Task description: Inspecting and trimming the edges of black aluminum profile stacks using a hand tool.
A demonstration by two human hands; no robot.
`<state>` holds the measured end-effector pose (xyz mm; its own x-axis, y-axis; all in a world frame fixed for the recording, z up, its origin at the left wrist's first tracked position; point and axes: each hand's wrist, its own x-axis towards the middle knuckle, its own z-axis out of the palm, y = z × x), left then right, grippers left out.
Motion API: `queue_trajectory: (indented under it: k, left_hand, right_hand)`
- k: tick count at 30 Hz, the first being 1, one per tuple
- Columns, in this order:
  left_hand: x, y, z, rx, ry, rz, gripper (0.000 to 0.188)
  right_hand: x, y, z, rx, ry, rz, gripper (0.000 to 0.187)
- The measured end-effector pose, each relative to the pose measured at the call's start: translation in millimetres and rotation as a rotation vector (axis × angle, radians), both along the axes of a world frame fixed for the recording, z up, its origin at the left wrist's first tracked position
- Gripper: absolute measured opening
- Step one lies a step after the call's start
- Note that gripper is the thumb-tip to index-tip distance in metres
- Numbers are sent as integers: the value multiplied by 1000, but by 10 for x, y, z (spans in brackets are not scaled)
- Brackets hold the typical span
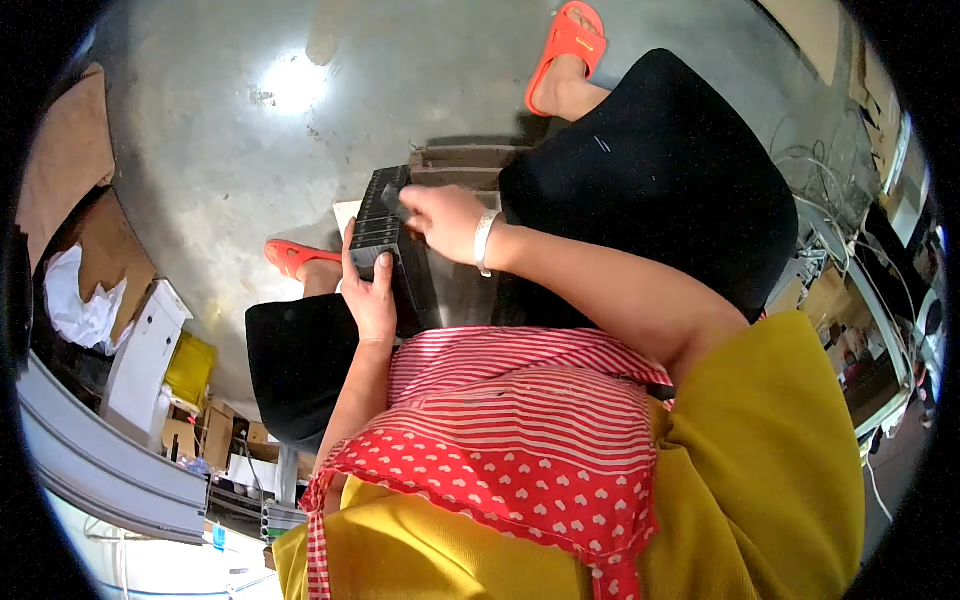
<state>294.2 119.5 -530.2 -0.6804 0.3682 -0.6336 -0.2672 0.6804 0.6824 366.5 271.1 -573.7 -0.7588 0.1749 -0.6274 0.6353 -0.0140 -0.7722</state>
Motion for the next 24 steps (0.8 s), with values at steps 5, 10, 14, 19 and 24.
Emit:
queue_trajectory:
  k: [5,10,14,19,24]
  left_hand:
    - [-19,44,0,-16,-10,-37,66]
    - [-5,37,-12,-15,46,-43,64]
    - [29,-25,-77,12,71,-57,64]
    - [16,51,4,-14,45,-38,63]
    - [-5,12,-55,-19,53,-44,62]
  right_hand:
    - [51,-131,-70,130,-8,2,9]
    - [61,-54,172,-23,61,-97,7]
    - [45,-66,85,141,-22,74,8]
    - [12,86,331,-73,49,26,6]
    - [25,-5,418,25,83,36,10]
